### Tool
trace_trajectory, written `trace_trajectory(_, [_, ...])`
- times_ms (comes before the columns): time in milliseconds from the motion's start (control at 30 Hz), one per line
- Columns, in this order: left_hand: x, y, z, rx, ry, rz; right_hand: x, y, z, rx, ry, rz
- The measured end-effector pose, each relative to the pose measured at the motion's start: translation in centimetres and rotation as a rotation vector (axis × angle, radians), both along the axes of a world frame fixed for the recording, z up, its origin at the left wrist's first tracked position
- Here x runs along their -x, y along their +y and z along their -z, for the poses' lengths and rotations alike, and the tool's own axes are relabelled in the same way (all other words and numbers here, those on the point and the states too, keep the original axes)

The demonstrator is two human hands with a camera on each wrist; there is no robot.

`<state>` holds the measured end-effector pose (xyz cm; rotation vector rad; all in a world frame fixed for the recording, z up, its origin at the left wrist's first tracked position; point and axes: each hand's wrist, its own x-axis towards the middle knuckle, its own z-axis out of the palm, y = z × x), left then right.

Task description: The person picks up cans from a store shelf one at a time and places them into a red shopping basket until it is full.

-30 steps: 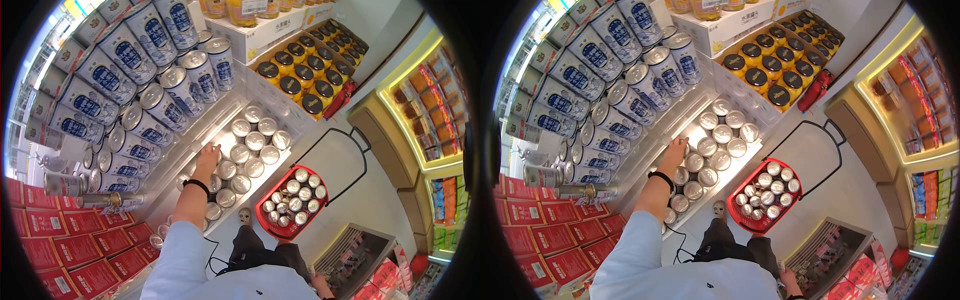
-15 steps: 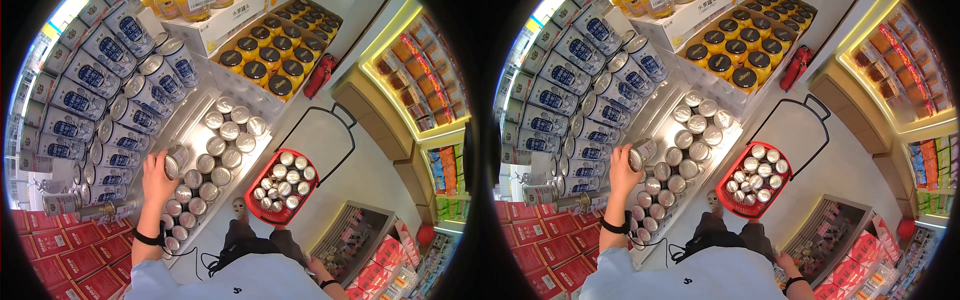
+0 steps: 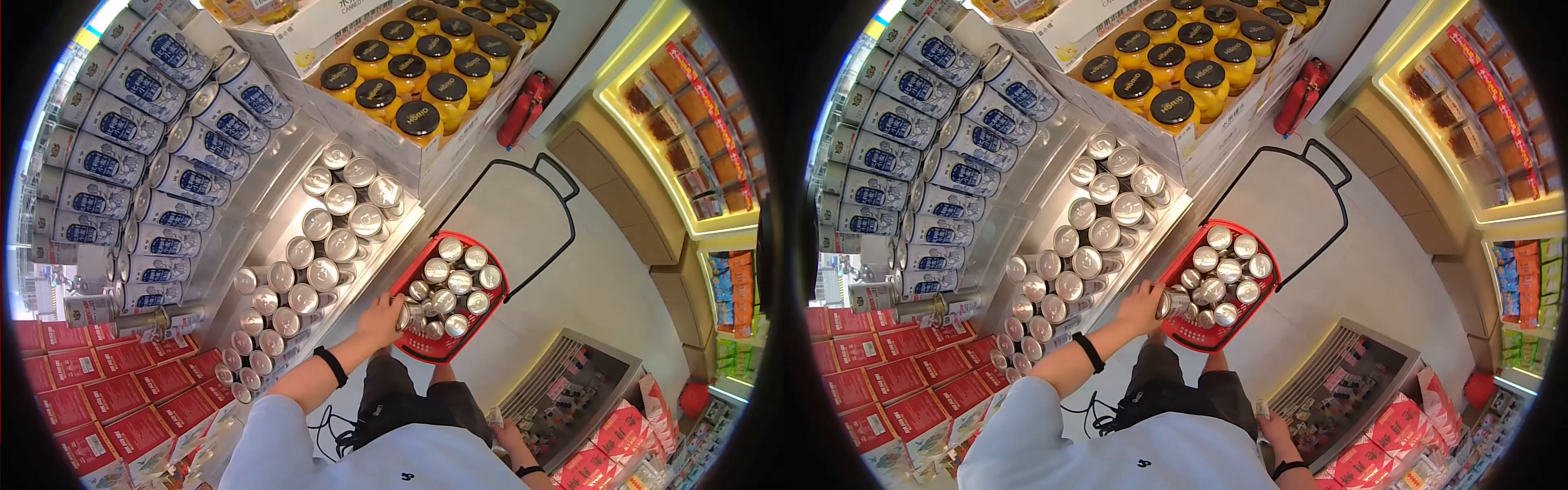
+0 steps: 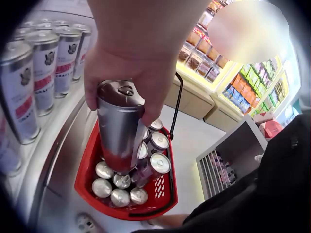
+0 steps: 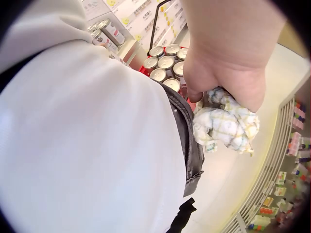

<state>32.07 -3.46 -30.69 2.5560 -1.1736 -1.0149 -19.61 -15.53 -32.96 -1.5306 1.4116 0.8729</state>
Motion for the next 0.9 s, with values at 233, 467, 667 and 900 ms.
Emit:
trace_trajectory(233, [4.0, -5.8, 18.3, -0.208, -0.156, 0.078, 10.4, 3.1, -0.9, -0.144, 0.158, 0.288])
trace_trajectory(467, [4.5, -8.1, 27.0, -0.265, -0.272, -0.150, 14.8, 7.3, 0.6, -0.189, 0.198, 0.236])
trace_trajectory(667, [4.0, -9.6, 28.9, -0.265, -0.163, -0.209, 11.1, 7.2, 0.6, -0.185, 0.198, 0.189])
trace_trajectory(900, [3.5, -9.4, 27.8, -0.259, -0.006, -0.289, 5.5, 7.2, 0.3, -0.184, 0.234, 0.264])
